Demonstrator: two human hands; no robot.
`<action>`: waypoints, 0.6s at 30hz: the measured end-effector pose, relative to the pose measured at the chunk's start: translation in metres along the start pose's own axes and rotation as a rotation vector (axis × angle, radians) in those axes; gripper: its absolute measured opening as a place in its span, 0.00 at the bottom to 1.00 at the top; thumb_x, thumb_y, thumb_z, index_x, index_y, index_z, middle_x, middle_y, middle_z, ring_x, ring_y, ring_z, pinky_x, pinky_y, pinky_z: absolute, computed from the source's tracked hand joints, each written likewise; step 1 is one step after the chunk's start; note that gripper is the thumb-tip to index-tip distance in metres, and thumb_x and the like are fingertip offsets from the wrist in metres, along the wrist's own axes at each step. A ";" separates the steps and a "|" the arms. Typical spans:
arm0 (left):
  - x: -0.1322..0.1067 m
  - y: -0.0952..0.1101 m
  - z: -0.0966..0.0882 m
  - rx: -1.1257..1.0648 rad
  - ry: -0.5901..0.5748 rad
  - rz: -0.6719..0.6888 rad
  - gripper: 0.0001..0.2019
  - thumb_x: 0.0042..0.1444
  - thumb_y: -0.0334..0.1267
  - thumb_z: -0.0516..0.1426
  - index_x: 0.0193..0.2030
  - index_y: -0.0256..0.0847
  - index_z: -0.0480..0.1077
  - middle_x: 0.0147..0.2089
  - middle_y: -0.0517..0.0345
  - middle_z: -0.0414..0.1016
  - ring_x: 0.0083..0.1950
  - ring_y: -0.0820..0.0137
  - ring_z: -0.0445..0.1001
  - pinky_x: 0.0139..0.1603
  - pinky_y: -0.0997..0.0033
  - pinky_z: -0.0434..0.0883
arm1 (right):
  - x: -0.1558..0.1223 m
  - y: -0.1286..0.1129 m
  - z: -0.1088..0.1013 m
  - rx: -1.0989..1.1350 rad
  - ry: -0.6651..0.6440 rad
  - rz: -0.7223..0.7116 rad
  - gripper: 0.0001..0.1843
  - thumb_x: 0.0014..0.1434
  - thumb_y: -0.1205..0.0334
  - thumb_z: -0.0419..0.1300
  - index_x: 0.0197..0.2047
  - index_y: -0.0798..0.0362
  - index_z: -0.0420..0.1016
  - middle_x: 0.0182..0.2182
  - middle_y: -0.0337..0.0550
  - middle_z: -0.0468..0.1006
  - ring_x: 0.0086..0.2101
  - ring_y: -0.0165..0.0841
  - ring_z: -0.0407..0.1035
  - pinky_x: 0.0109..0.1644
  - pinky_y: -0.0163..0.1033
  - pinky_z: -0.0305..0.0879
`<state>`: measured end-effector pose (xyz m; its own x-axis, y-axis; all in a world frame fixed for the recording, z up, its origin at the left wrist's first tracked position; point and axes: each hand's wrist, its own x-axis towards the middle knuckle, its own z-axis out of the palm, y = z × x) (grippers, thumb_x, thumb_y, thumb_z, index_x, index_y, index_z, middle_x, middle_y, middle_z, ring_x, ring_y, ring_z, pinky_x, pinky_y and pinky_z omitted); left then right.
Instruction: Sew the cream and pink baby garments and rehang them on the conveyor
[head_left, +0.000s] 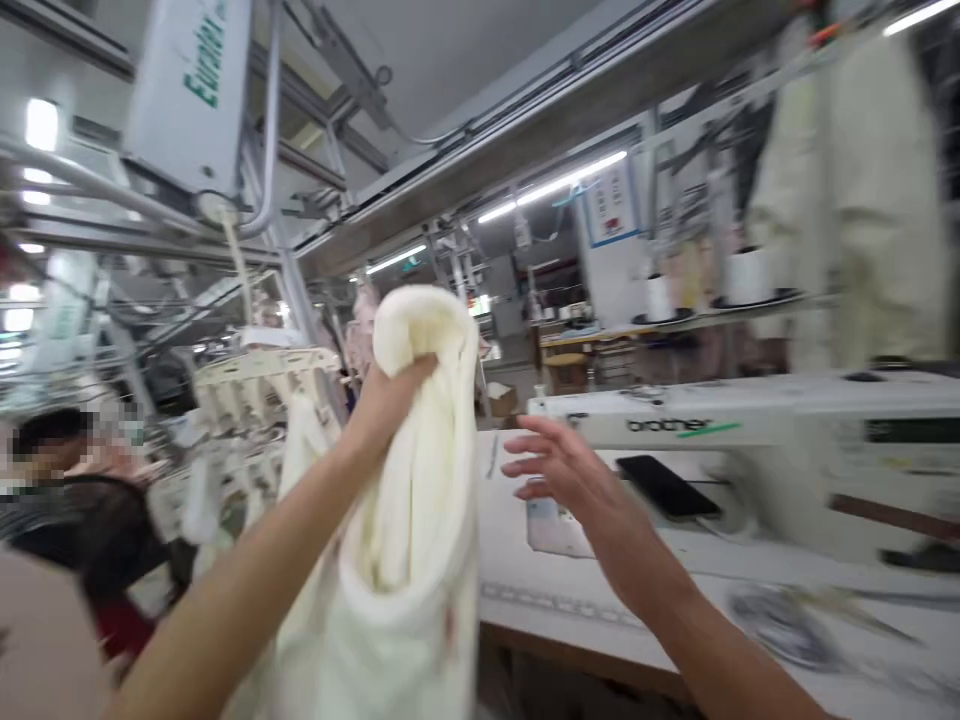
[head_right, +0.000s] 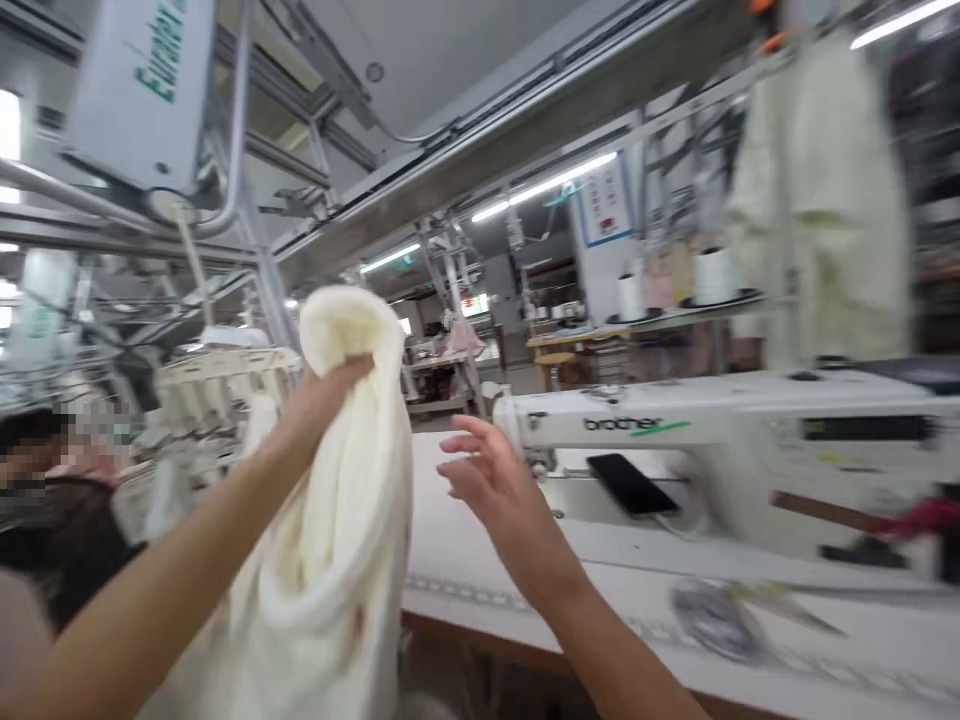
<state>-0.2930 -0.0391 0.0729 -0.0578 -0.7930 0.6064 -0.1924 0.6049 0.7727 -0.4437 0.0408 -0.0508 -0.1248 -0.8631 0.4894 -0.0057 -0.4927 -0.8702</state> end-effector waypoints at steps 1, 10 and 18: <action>-0.008 -0.018 0.014 -0.073 -0.056 -0.067 0.18 0.45 0.38 0.60 0.44 0.35 0.71 0.37 0.54 0.77 0.41 0.59 0.75 0.42 0.62 0.73 | 0.013 -0.008 0.002 -0.038 0.061 -0.003 0.34 0.51 0.36 0.53 0.53 0.50 0.59 0.45 0.50 0.69 0.41 0.42 0.68 0.42 0.45 0.68; -0.050 -0.113 0.041 -0.447 -0.374 -0.423 0.24 0.41 0.48 0.64 0.43 0.38 0.69 0.39 0.51 0.76 0.37 0.60 0.75 0.36 0.64 0.73 | 0.021 0.031 -0.020 0.017 0.153 0.202 0.17 0.49 0.48 0.59 0.37 0.51 0.66 0.26 0.37 0.69 0.26 0.34 0.66 0.28 0.36 0.63; -0.054 -0.151 -0.032 -0.076 -0.610 -0.238 0.36 0.39 0.51 0.65 0.55 0.41 0.62 0.59 0.48 0.62 0.60 0.55 0.60 0.59 0.60 0.58 | 0.028 0.040 -0.019 0.095 -0.083 0.502 0.27 0.43 0.37 0.64 0.29 0.56 0.69 0.21 0.38 0.70 0.22 0.29 0.62 0.24 0.30 0.55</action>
<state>-0.2293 -0.0856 -0.0702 -0.5717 -0.7905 0.2197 -0.2002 0.3941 0.8970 -0.4664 -0.0006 -0.0731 -0.0101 -0.9998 0.0194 0.1250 -0.0205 -0.9919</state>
